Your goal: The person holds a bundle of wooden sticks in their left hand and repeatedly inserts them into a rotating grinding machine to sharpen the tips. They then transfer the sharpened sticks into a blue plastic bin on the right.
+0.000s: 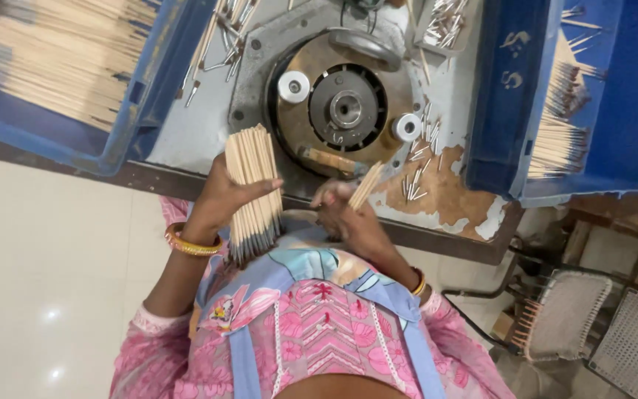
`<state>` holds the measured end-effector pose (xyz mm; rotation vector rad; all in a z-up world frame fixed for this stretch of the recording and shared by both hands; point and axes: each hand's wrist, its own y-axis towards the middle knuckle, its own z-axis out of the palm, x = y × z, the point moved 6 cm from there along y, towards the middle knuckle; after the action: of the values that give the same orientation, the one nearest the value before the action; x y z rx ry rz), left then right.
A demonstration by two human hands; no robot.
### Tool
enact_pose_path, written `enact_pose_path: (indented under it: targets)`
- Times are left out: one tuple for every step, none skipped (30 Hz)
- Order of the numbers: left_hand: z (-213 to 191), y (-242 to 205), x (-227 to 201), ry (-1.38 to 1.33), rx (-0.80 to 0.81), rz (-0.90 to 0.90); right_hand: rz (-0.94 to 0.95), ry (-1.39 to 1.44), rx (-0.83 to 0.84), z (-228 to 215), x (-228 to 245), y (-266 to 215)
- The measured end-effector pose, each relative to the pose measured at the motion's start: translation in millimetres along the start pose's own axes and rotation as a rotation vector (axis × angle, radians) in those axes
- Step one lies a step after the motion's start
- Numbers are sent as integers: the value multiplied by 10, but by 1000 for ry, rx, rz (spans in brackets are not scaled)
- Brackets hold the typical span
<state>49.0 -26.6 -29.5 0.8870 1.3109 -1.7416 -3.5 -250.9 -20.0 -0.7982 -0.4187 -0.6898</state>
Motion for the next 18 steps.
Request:
enact_pose_path:
  targets:
    - [29, -5, 17, -3, -6, -14, 14, 6, -3, 79, 182, 12]
    - [87, -14, 13, 36, 32, 8, -91, -281, -111, 103, 444, 20]
    - [145, 43, -26, 78, 73, 47, -209, -577, -213, 141, 769, 66]
    - [246, -2, -194, 77, 68, 50, -210, -580, -208, 235, 891, 87]
    - [377, -68, -431, 212, 114, 170, -399, -1111, -151, 467, 1077, 73]
    - [515, -140, -663, 347, 160, 289, -584, -1642, -73, 721, 1181, 55]
    - [531, -167, -707, 350, 159, 294, -590, -1643, -73, 715, 1266, 17]
    - [541, -196, -775, 353, 149, 342, -553, -1633, -29, 707, 1322, -1]
    - [570, -220, -834, 348, 137, 387, -509, -1627, 19, 691, 1395, -28]
    - [495, -139, -758, 342, 135, 390, -507, -1633, 21, 535, 1457, -46]
    - [376, -81, -626, 172, 74, 312, -585, -1484, -180, 318, 1604, -131]
    - [264, -29, -478, 4, 12, 233, -656, -1326, -376, 83, 1733, -238]
    - [176, 30, -444, 0, 11, 228, -649, -1328, -375, 135, 1763, -289]
    - [49, 96, -366, -83, -52, 145, -728, -1175, -547, 122, 1875, -409]
    - [-65, 190, -297, -168, -117, 72, -812, -1018, -707, 95, 2000, -520]
    - [-61, 182, -276, -174, -120, 78, -815, -1024, -702, 87, 2005, -524]
    - [-9, 171, -159, -351, -55, -94, -839, -1139, -722, 115, 2015, -537]
    - [60, 136, -51, -526, 11, -268, -863, -1255, -741, 143, 2019, -552]
